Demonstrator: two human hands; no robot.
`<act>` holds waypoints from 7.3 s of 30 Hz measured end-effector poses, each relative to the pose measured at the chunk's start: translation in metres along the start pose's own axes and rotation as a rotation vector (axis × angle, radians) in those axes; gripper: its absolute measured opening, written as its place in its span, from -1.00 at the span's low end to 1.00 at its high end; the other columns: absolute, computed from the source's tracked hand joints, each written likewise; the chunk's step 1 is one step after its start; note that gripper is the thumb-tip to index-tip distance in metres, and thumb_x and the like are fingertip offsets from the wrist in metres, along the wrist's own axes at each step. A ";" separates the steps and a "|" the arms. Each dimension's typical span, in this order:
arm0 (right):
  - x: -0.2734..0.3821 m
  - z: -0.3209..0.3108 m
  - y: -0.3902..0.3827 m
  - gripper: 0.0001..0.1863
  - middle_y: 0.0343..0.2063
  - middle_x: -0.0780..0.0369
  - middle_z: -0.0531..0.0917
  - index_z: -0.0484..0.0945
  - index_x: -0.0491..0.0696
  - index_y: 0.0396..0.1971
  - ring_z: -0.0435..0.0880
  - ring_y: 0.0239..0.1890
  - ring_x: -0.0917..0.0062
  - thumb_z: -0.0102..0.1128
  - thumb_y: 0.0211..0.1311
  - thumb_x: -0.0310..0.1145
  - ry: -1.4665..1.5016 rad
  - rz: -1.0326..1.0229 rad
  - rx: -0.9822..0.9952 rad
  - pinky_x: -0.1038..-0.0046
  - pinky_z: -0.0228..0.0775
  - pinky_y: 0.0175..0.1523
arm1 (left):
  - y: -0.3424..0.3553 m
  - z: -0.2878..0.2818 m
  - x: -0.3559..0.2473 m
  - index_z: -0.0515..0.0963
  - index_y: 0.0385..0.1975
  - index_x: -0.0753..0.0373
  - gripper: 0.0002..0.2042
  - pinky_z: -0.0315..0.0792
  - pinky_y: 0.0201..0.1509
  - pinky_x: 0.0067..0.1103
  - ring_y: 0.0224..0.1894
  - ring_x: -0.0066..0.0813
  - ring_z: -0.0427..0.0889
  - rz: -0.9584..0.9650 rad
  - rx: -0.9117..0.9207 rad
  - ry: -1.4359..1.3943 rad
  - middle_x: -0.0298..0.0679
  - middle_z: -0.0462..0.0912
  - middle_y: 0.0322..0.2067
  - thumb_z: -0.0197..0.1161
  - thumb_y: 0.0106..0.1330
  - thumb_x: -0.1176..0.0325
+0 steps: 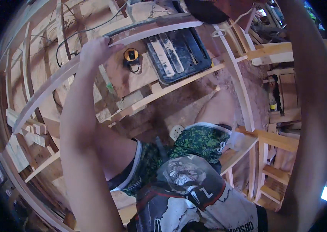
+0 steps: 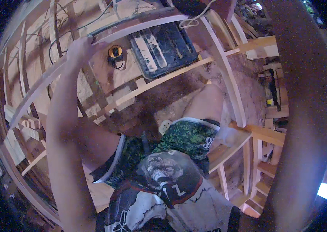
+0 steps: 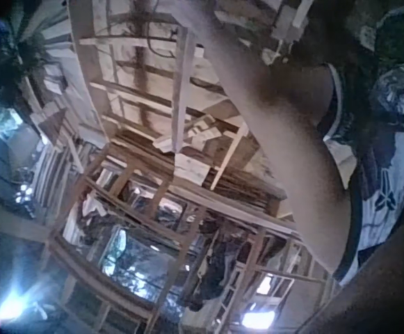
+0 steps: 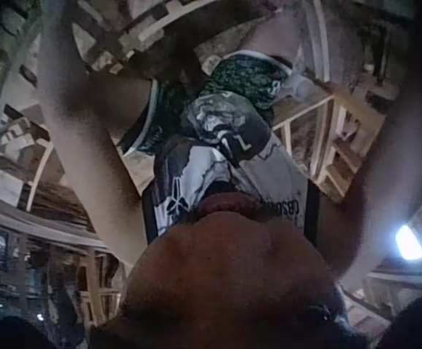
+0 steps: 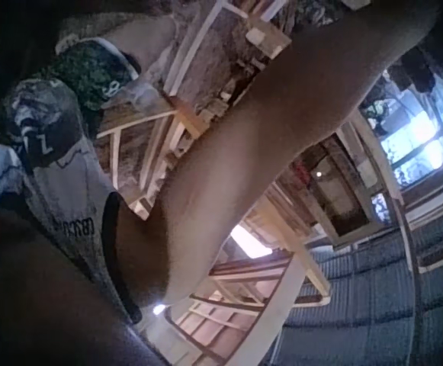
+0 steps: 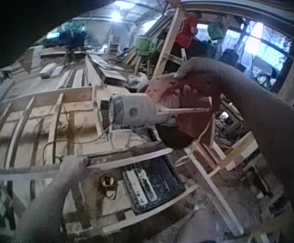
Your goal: The person measures and marks a wooden board with a tape measure and pen, cuts it with a power saw, fits it into a wooden frame, and hammers it into place using a hammer.
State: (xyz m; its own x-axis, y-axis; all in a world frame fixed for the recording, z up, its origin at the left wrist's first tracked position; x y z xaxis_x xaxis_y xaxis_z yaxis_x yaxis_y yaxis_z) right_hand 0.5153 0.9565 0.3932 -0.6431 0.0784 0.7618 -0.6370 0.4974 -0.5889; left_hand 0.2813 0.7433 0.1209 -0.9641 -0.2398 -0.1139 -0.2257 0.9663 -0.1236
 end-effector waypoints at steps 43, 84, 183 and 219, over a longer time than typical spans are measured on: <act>-0.020 0.012 -0.024 -0.59 -0.37 0.12 0.67 0.47 -0.22 0.05 0.65 -0.54 0.52 0.11 0.22 -0.38 0.269 0.121 -0.055 0.51 0.58 -0.44 | 0.002 -0.007 -0.003 0.70 -0.36 0.22 -0.43 0.55 -0.12 -0.25 -0.23 -0.07 0.70 0.015 0.046 -0.032 -0.03 0.70 -0.37 0.18 0.21 -0.27; -0.002 0.018 -0.009 -0.44 -0.23 0.08 0.67 0.32 -0.16 0.27 0.67 -0.50 0.50 0.08 0.24 -0.41 0.085 -0.145 -0.063 0.56 0.60 -0.43 | 0.000 -0.009 -0.006 0.68 -0.29 0.21 -0.43 0.55 -0.11 -0.26 -0.22 -0.07 0.71 -0.023 0.026 0.008 -0.03 0.71 -0.36 0.19 0.20 -0.28; -0.143 0.309 -0.230 -0.88 -0.61 0.15 0.53 0.57 -0.18 -0.29 0.45 -0.68 0.48 0.14 0.16 -0.58 0.648 -1.225 0.650 0.42 0.24 -0.58 | -0.349 -0.227 -0.199 0.42 -0.65 0.31 -0.78 0.38 -0.43 -0.29 -0.50 -0.12 0.48 1.130 -0.331 -0.957 -0.14 0.42 -0.53 0.26 0.14 0.36; -0.234 0.348 -0.152 -0.73 -0.14 0.07 0.65 0.60 -0.20 -0.09 0.61 -0.04 0.26 0.22 0.28 -0.38 -0.023 -0.490 0.721 0.30 0.41 0.12 | -0.149 -0.029 0.097 0.61 -0.25 0.26 -0.62 0.41 -0.39 -0.54 -0.47 -0.43 0.56 -0.611 -0.391 -1.371 -0.28 0.65 -0.46 0.31 0.23 0.02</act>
State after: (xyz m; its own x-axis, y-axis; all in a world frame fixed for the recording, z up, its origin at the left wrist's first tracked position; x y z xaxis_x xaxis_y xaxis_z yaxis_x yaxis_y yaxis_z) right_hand 0.6143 0.5619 0.2109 -0.2299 -0.0225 0.9730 -0.9528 -0.1983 -0.2297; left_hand 0.2171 0.5785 0.1567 0.0976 -0.2805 -0.9549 -0.7550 0.6043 -0.2547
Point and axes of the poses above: each hand's wrist, its own y-axis towards the middle knuckle, its own z-axis out of the palm, x = y × z, the point moved 7 cm from there along y, towards the middle knuckle
